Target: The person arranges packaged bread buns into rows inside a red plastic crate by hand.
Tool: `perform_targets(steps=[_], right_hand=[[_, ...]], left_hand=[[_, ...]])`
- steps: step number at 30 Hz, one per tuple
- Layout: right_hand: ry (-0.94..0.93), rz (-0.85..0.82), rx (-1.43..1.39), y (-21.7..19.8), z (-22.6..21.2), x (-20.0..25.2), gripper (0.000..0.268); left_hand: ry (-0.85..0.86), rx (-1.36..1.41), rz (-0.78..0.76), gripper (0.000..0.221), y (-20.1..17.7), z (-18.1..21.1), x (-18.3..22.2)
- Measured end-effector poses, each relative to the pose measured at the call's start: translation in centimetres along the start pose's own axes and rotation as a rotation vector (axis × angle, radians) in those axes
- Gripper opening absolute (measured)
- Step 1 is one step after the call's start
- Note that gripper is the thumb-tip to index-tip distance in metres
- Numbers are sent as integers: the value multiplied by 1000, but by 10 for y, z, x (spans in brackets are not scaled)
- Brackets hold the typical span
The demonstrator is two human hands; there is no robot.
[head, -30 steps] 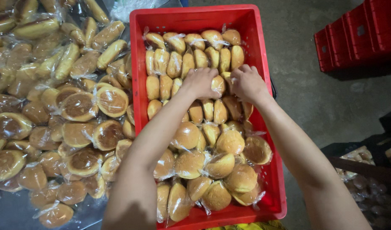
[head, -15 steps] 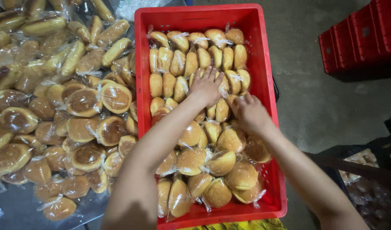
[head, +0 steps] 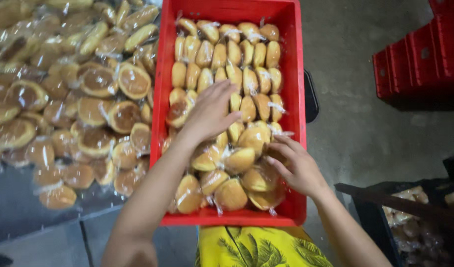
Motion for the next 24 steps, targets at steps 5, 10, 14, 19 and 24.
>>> perform_targets(steps=[5,10,14,19,24], right_hand=[[-15,78,-169,-6,11,52,24],[-58,41,-526,21,16,75,20],[232,-180,-742,69,10,88,23],[-140,-270,-358,87,-47,109,24],[-143,-112,-271,102,-72,112,28]], left_hand=[[-232,18,336,60,-46,26,141],[-410,-72,404,55,-43,48,243],[-466,-33,417,49,-39,61,271],[-339,-59,335,53,-43,60,241],[-138,-10,80,56,-34,50,205]])
Point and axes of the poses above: each hand's wrist, its own x-axis away from the middle knuckle, its own y-axis out of the palm, z = x × y, the point moved 8 cm from there along -x, towards the middle knuckle, and after that the axes turned 10 degrees about y, right-handed, at the moved point
